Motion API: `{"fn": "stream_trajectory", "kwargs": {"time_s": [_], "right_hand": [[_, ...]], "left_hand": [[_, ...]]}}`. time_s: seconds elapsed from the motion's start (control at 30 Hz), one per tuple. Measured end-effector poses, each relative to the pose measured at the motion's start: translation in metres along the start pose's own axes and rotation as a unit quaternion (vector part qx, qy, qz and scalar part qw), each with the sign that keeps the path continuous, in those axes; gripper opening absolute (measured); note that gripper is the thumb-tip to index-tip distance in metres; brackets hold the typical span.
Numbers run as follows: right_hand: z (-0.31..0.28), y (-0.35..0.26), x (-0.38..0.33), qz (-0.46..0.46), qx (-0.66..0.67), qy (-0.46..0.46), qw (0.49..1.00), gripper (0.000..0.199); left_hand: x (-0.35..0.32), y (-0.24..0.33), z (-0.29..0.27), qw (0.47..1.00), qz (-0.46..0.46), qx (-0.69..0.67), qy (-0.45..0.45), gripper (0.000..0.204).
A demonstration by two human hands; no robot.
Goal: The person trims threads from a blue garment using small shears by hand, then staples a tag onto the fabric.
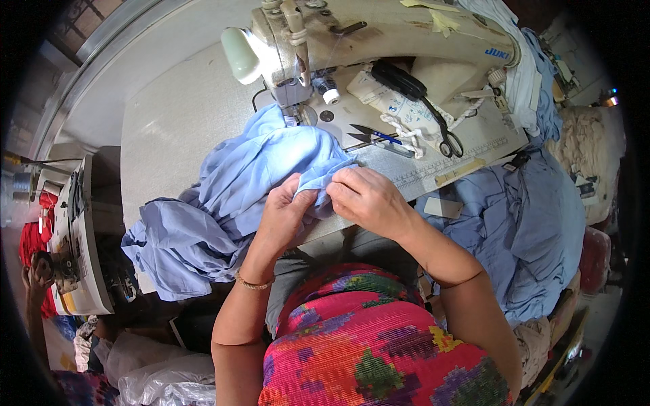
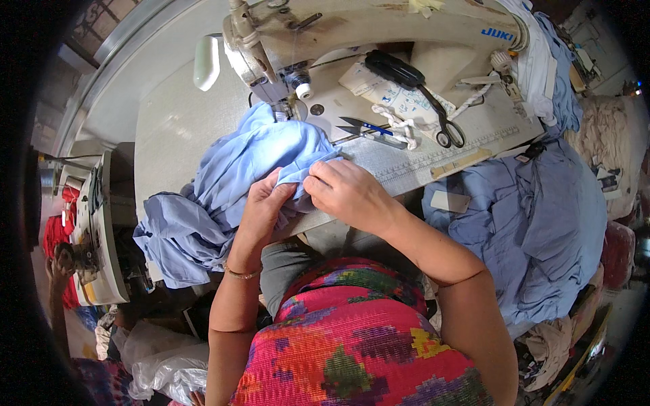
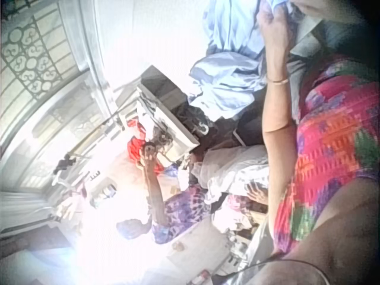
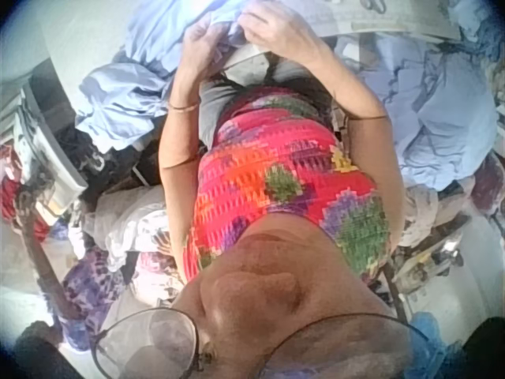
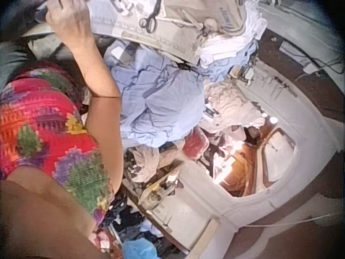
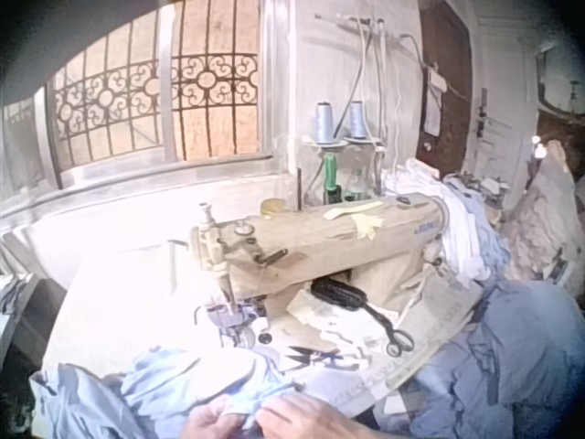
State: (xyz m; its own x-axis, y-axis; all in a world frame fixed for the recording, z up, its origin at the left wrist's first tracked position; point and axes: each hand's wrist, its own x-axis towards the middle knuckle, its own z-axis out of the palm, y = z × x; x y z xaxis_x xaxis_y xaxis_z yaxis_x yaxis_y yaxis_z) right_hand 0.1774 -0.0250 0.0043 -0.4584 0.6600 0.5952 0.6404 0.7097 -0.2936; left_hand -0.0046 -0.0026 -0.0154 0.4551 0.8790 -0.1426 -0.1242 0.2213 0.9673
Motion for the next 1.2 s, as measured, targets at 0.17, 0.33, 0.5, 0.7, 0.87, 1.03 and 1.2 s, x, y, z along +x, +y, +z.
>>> {"fn": "stream_trajectory", "kwargs": {"time_s": [0.17,0.33,0.5,0.7,0.87,1.03,1.2], "right_hand": [[0.008,0.001,-0.001,0.036,0.148,0.038,0.988,0.015],[0.011,-0.003,0.002,0.082,0.34,-0.021,0.937,0.014],[0.016,0.002,0.002,0.013,0.226,-0.023,0.974,0.014],[-0.014,0.031,-0.004,0.22,0.21,-0.009,0.953,0.008],[-0.018,0.003,-0.017,0.352,0.519,-0.123,0.769,0.029],[0.0,-0.022,-0.014,0.298,0.681,-0.028,0.668,0.046],[0.003,-0.019,-0.014,0.383,0.723,0.033,0.574,0.038]], "left_hand": [[0.0,0.001,-0.004,0.999,-0.037,0.01,-0.019,0.015],[0.001,0.008,-0.002,0.994,-0.056,-0.095,-0.025,0.013],[-0.002,0.009,-0.003,0.994,-0.039,-0.105,0.006,0.016],[-0.004,0.007,-0.006,0.995,-0.019,-0.098,0.012,0.017],[-0.008,0.021,-0.001,0.916,0.202,0.338,0.08,0.019],[-0.031,0.025,0.031,0.745,0.336,0.57,0.086,0.036],[-0.039,0.002,0.032,0.709,0.363,0.601,0.066,0.043]]}}
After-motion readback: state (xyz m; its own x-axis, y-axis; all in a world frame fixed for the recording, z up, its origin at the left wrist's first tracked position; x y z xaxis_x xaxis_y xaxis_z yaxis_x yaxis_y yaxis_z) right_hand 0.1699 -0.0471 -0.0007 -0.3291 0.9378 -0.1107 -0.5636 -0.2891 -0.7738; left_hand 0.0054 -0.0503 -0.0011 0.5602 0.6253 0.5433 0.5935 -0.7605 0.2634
